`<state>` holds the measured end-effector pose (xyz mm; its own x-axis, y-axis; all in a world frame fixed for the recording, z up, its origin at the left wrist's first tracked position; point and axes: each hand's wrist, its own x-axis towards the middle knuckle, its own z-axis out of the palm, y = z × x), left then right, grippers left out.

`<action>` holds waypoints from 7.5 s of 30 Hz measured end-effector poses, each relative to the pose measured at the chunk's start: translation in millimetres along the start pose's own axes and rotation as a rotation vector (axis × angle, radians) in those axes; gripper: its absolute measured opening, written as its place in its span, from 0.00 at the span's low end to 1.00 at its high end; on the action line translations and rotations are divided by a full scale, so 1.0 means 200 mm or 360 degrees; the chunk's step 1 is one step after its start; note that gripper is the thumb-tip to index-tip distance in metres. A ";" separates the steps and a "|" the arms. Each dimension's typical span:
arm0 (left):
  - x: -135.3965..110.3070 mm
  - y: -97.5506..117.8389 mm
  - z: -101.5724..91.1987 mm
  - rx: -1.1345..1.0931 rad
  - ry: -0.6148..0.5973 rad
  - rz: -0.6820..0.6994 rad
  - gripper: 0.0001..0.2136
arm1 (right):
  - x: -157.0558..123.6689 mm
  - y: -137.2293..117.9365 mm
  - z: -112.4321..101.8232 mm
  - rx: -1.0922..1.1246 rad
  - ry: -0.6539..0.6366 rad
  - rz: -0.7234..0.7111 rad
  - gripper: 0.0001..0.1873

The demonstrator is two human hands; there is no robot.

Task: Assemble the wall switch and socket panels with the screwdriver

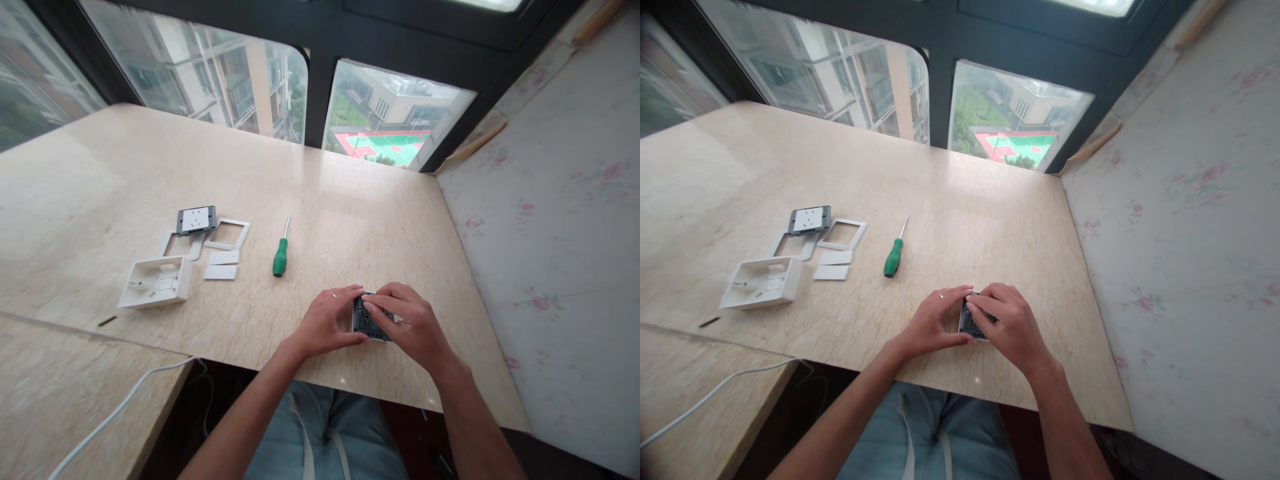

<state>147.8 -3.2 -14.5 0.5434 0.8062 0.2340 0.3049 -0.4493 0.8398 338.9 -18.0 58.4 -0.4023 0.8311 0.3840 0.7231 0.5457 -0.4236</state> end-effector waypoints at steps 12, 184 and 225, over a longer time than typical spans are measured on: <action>0.01 0.00 0.00 0.0054 -0.0023 0.0004 0.36 | 0.65 -0.09 0.36 -0.0023 -0.0552 -0.0526 0.23; -0.01 0.00 0.00 0.0083 -0.0013 -0.0028 0.34 | -0.10 -0.07 -0.44 0.0858 0.0232 0.0331 0.21; 0.00 0.00 0.00 0.0000 0.0031 -0.0018 0.34 | -0.10 -0.11 -0.47 0.0297 0.0320 0.0490 0.17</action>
<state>147.5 -3.4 -15.2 0.5246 0.8186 0.2340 0.3111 -0.4401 0.8423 383.5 -57.2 137.5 -0.0521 0.9312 0.3609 0.6708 0.3004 -0.6781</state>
